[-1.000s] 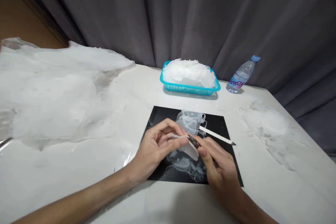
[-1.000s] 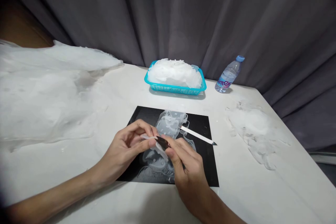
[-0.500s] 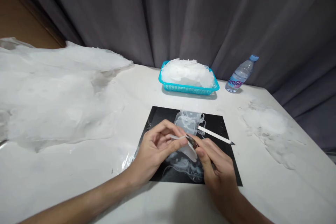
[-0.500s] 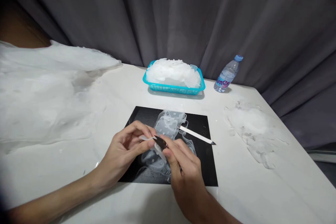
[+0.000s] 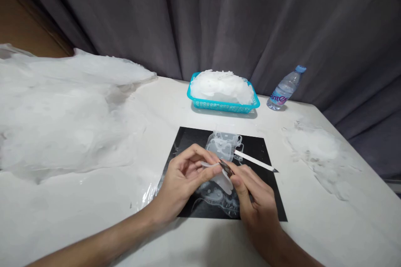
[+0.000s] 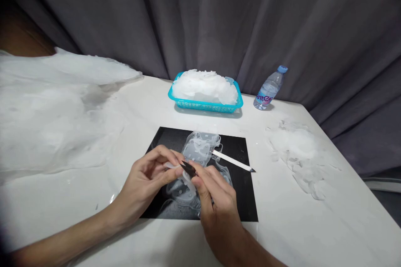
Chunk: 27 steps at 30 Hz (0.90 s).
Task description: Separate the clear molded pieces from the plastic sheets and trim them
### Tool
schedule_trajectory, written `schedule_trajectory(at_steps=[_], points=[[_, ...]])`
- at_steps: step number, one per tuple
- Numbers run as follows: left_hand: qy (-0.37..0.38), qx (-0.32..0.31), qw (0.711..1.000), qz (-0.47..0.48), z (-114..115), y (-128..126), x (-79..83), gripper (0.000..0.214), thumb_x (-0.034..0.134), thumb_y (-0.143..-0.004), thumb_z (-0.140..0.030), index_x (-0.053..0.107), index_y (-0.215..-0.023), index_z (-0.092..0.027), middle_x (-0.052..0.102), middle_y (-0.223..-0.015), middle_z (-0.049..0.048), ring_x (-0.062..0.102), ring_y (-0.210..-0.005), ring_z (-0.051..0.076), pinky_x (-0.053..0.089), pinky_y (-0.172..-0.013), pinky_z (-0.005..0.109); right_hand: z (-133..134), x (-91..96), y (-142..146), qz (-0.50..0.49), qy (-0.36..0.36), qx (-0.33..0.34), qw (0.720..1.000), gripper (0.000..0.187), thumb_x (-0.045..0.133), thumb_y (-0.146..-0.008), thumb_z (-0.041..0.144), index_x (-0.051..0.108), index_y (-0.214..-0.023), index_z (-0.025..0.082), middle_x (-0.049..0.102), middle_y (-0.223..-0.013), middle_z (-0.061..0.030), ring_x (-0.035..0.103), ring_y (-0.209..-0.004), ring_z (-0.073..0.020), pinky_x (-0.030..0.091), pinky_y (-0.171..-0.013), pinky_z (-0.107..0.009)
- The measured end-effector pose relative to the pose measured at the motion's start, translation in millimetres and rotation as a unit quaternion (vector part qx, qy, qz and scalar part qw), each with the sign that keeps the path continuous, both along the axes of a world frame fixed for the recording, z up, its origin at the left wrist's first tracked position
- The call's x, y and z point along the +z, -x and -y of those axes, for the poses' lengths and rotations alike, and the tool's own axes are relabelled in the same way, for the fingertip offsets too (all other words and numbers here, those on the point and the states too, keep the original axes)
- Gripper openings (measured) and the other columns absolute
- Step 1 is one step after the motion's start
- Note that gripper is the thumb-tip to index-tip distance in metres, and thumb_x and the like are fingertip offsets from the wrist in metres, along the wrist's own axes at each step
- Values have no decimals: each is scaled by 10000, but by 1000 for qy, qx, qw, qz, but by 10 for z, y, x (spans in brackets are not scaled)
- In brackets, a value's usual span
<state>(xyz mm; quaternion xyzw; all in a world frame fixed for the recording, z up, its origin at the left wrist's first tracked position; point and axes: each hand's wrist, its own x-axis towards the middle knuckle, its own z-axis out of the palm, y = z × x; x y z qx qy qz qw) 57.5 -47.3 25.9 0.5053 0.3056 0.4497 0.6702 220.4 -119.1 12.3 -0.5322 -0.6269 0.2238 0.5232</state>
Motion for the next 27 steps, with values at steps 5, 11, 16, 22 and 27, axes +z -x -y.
schedule_trajectory(at_steps=[5,11,16,22,27], points=[[1,7,1000,1,18,11,-6,154,849,-851,-210,697,-833,-195,725,-920,2,701,-886,113,574,-806,168,-5,7,11,4,-8,-8,1000,330,484,-1078,239,765,-1248,203,790,-963,-86,748,-808,-193,610,-737,-295],[17,-9,1000,4,17,-13,-5,161,849,-851,-206,691,-830,-190,741,-897,6,715,-896,130,584,-823,196,-20,41,-3,3,-13,-25,1000,321,478,-1073,216,788,-1157,211,777,-941,-71,735,-806,-190,590,-744,-292],[14,-12,1000,7,-14,-19,9,165,847,-856,-202,685,-827,-190,748,-885,-2,713,-867,114,576,-786,173,-110,36,-209,1,-2,-59,998,326,473,-1085,277,773,-1155,170,654,-763,-33,680,-767,-191,539,-718,-291],[36,4,999,-25,-19,1,5,210,873,-828,-255,677,-820,-181,762,-898,13,713,-812,123,578,-737,187,-279,-36,-593,45,38,-93,994,389,457,-1094,421,768,-1058,191,666,-835,-47,664,-829,-209,500,-753,-301],[78,-1,996,-45,-19,-7,-22,268,879,-820,-321,654,-834,-178,753,-767,-1,713,-706,125,568,-659,191,-477,-180,-957,151,46,-122,980,481,415,-1092,496,761,-968,186,713,-890,-81,668,-844,-241,496,-824,-356]])
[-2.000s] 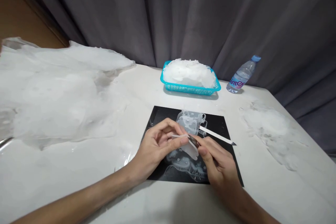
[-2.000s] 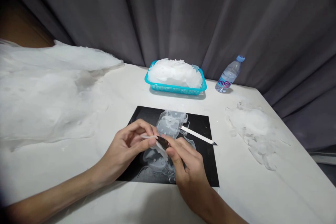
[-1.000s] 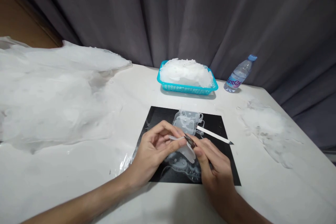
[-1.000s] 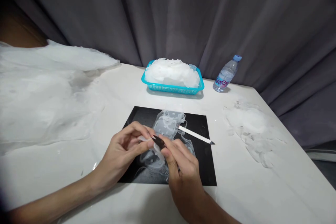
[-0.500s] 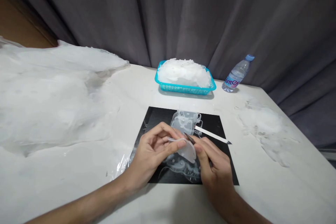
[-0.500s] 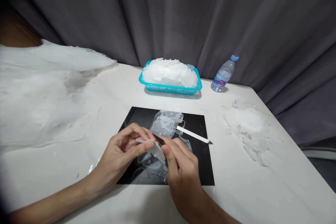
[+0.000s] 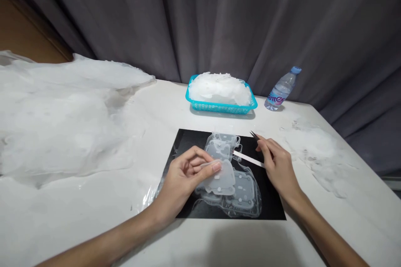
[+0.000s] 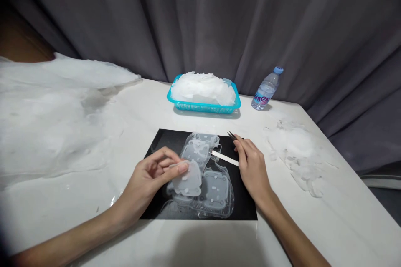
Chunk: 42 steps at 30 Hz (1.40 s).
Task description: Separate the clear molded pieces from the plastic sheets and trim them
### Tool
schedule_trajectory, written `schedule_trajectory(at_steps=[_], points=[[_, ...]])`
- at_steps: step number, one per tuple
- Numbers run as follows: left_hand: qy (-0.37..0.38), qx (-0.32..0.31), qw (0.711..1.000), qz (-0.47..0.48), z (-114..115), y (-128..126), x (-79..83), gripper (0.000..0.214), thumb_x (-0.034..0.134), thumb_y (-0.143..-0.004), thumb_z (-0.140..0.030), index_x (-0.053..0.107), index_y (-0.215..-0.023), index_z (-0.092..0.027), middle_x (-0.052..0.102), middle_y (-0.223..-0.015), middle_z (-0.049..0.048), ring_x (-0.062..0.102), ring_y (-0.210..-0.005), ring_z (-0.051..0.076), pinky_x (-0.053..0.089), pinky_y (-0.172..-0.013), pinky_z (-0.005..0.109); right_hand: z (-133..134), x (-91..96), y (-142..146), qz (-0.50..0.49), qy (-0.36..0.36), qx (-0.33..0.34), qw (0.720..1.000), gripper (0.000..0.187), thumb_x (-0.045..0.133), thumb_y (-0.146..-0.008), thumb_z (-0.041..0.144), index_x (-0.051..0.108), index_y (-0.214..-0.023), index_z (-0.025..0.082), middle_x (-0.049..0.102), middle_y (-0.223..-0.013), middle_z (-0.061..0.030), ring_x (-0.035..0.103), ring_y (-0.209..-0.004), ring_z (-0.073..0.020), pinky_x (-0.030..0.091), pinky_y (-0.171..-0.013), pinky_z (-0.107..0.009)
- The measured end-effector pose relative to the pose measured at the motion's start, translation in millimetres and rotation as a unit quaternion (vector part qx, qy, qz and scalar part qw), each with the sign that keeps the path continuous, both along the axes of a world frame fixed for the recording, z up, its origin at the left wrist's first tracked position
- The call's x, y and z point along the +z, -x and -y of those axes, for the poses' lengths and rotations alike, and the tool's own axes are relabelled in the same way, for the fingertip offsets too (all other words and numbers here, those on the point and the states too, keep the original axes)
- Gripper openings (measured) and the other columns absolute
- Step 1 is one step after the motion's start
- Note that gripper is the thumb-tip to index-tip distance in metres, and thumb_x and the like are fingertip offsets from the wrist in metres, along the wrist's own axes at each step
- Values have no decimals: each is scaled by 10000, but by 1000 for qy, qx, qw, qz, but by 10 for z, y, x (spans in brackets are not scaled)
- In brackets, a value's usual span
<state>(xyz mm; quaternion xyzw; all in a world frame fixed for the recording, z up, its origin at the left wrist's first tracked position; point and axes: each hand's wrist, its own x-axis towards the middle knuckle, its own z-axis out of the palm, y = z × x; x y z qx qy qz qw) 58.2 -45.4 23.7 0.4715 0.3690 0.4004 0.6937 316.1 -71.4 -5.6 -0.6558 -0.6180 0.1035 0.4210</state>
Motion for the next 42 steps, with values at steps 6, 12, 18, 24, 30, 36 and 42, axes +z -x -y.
schedule_trajectory(at_steps=[6,12,18,24,30,36,42], points=[[61,-24,998,2,-48,3,-70,344,884,-813,-368,622,-949,-191,792,-790,16,754,-716,156,587,-671,229,-170,-257,-301,179,-13,-39,983,614,283,-1102,550,744,-1223,163,642,-936,-127,590,-900,-288,490,-863,-437],[78,-25,996,-21,-108,20,-108,362,842,-855,-411,729,-1100,-170,800,-907,41,758,-851,166,581,-821,244,-167,-306,-368,294,-24,-56,954,603,279,-1112,497,762,-1183,144,611,-953,-148,522,-876,-288,462,-777,-411],[89,-30,995,-29,-116,9,-69,408,799,-878,-477,769,-1137,-163,795,-1091,89,741,-1028,210,564,-886,253,-170,-291,-376,365,-9,-74,928,536,309,-1120,413,766,-1119,132,628,-919,-138,535,-831,-272,442,-743,-391],[106,-49,993,18,-184,22,-82,458,669,-954,-543,748,-1188,-157,792,-1114,133,731,-1123,295,525,-1062,415,-83,-40,-308,228,14,-5,974,435,423,-1087,466,714,-1176,156,645,-1042,-133,598,-944,-277,491,-826,-393],[84,-62,994,29,-238,40,-18,453,732,-907,-551,747,-1159,-175,787,-1085,106,720,-1141,294,528,-1056,409,13,95,-339,40,206,184,960,356,673,-974,462,639,-1267,261,660,-963,-16,615,-852,-209,481,-795,-330],[-30,-58,997,-46,-528,47,-11,497,857,-819,-457,695,-1210,-197,796,-1057,77,756,-984,234,575,-898,328,-33,44,-360,-24,240,204,949,255,650,-977,374,626,-1188,233,610,-866,5,578,-818,-197,444,-759,-306],[-195,49,976,-79,-1499,-18,363,573,920,-705,-504,694,-1104,-161,794,-955,76,765,-946,271,590,-909,383,-5,147,-365,-18,253,213,944,196,567,-1001,315,596,-1184,250,543,-848,24,544,-804,-188,432,-797,-310]])
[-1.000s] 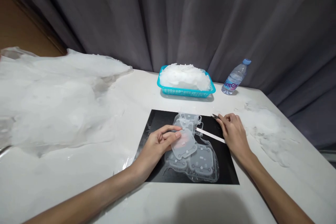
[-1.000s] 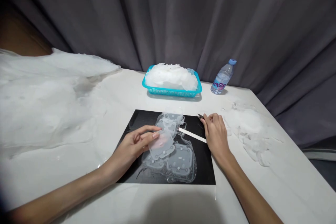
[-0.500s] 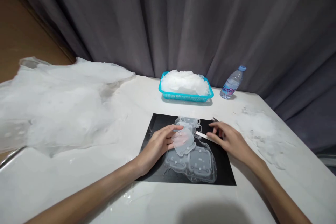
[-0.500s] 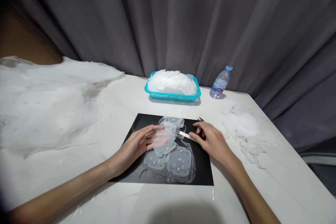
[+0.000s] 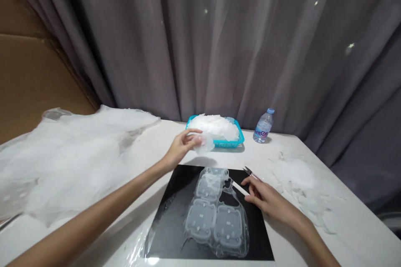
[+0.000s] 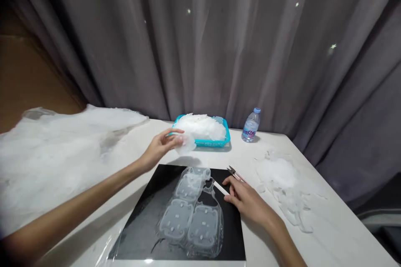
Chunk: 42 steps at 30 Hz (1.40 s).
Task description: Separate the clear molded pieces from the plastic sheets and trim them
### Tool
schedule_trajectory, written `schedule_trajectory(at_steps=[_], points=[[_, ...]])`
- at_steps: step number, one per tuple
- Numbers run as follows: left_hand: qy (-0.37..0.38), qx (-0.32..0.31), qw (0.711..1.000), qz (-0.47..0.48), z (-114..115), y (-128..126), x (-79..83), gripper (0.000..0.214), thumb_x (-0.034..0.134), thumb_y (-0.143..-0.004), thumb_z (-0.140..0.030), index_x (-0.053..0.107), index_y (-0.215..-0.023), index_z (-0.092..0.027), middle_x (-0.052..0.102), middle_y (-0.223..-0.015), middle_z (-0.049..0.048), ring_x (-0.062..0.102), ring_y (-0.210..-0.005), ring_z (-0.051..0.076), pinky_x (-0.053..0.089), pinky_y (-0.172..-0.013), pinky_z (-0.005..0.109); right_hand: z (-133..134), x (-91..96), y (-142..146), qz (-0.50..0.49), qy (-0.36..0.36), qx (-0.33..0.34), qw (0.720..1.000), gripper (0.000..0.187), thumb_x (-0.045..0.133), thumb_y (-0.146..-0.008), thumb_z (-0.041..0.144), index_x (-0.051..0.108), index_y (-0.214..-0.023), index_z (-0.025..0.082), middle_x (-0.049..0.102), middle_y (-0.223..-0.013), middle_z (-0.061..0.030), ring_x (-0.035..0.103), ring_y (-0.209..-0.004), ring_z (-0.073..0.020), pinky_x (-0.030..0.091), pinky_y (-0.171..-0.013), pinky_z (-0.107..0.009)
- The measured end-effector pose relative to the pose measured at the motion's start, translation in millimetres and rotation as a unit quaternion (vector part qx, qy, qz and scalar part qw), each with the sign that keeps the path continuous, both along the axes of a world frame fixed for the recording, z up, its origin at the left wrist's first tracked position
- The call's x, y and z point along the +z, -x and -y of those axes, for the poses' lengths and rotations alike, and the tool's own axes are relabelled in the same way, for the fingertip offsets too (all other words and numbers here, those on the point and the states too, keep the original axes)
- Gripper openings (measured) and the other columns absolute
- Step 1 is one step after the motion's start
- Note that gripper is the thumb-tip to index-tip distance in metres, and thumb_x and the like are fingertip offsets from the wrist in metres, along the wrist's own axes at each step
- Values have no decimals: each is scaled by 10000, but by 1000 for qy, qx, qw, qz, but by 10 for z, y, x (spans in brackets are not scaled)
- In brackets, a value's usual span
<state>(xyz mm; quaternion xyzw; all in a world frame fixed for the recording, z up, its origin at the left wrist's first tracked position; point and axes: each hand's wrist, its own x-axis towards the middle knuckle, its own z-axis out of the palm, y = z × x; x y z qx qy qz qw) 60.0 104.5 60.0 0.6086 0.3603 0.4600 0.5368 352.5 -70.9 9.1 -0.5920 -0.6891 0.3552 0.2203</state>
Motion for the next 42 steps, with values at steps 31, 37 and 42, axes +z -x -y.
schedule_trajectory(at_steps=[31,37,42], points=[[-350,-240,818,-388,920,342,-456,524,622,-979,-579,586,-1382,-246,605,-1361,111,582,-1214,318,446,-1081,451,140,152,340,-247,-52,-52,966,368,528,-1039,561,600,-1014,201,682,-923,-31,723,-702,-150,659,-708,-329],[-346,-198,816,-420,1169,351,-518,594,584,-969,-636,576,-1340,-172,606,-1317,148,561,-1218,357,428,-1070,487,211,190,610,-181,-89,29,979,227,682,-986,426,738,-943,210,724,-1091,-80,715,-989,-216,612,-833,-332],[-341,-211,823,-403,1149,367,-541,570,598,-967,-635,591,-1354,-217,614,-1403,127,568,-1263,350,412,-1080,483,233,151,756,-136,-85,73,984,110,712,-973,309,726,-1038,221,713,-974,-34,672,-856,-165,560,-791,-289]])
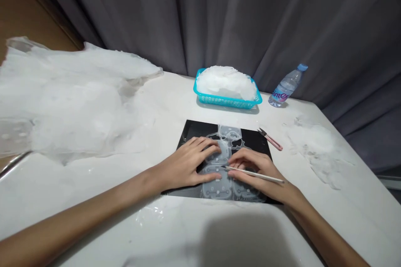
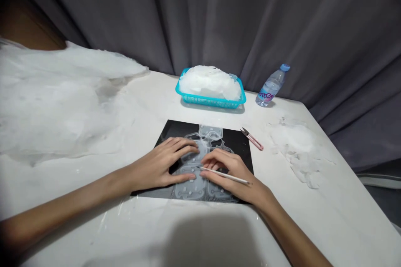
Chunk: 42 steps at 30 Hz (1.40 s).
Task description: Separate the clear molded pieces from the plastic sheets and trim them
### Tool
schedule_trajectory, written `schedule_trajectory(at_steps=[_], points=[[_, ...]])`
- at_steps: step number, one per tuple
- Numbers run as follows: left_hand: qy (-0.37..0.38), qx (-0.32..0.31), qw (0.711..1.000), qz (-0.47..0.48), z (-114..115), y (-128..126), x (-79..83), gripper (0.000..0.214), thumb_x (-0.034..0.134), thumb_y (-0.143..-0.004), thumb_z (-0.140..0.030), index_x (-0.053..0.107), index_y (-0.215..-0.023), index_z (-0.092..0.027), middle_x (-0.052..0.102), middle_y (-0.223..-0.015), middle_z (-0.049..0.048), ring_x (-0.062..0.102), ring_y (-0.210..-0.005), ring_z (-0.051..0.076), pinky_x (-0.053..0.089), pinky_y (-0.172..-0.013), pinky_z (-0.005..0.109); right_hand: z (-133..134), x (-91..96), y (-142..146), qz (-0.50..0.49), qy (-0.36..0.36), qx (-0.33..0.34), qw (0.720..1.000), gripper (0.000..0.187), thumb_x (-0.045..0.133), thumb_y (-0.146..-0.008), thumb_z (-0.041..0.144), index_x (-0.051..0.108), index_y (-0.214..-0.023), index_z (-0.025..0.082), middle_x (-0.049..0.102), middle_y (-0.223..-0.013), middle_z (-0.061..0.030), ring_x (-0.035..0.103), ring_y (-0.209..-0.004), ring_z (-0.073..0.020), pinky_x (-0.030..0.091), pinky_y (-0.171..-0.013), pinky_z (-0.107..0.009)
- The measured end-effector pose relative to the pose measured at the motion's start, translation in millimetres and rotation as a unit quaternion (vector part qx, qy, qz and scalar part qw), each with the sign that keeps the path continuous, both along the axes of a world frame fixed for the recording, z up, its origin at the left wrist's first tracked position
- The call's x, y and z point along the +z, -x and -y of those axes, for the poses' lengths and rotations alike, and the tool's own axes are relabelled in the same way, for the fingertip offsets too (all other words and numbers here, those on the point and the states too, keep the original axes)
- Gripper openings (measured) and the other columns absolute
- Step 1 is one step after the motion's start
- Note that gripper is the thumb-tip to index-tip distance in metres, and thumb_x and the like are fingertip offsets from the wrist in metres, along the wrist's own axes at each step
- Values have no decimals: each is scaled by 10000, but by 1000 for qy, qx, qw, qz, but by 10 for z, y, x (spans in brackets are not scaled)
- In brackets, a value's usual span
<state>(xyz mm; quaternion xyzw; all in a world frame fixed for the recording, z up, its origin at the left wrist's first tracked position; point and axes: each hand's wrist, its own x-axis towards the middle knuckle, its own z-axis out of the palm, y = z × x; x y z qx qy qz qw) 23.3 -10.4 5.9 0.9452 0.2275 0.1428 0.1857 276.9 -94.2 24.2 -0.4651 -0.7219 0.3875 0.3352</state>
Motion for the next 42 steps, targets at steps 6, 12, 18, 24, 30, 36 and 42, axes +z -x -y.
schedule_trajectory(at_steps=[6,12,18,24,30,36,42], points=[[25,-11,998,50,-72,35,2,449,701,-908,-617,727,-1159,-246,660,-1406,104,606,-1266,355,432,-1073,493,-51,-72,51,4,-43,18,999,147,613,-1034,278,747,-1071,229,753,-1068,-60,711,-993,-200,554,-918,-339],[30,-8,998,63,-83,19,-47,488,739,-863,-638,754,-1124,-226,667,-1401,129,605,-1289,381,429,-1100,525,-74,-36,112,5,-52,42,998,118,659,-1013,305,748,-1018,229,759,-1063,-68,714,-1026,-217,556,-945,-365],[24,-12,996,83,-64,26,-83,481,744,-866,-616,746,-1161,-236,664,-1412,125,613,-1283,372,432,-1107,514,-41,-54,163,41,-50,40,997,139,607,-1045,304,723,-1044,227,738,-1026,-58,704,-968,-198,556,-904,-336],[3,-13,998,64,-49,27,-46,466,743,-878,-592,739,-1142,-208,668,-1395,144,602,-1302,378,439,-1107,518,-19,-71,191,70,-72,57,993,127,567,-1059,252,691,-1078,232,712,-1033,-59,695,-969,-188,548,-893,-309],[32,-5,995,93,-46,24,-66,485,766,-856,-593,738,-1155,-213,667,-1392,139,596,-1305,384,439,-1119,537,5,-74,263,63,-94,51,992,166,520,-1074,270,679,-1053,227,716,-1015,-74,691,-952,-206,562,-891,-330],[38,-8,994,103,-47,15,-101,497,754,-860,-609,732,-1151,-208,657,-1398,147,593,-1305,383,453,-1109,533,19,-114,288,76,-113,51,989,136,524,-1071,225,658,-1092,229,704,-1041,-73,690,-978,-205,557,-916,-330],[1,-16,998,58,-61,30,-110,497,706,-897,-622,703,-1146,-192,637,-1421,167,576,-1337,385,446,-1124,524,8,-114,317,116,-135,67,982,175,473,-1086,196,643,-1123,212,689,-1050,-90,678,-1024,-220,548,-954,-364]])
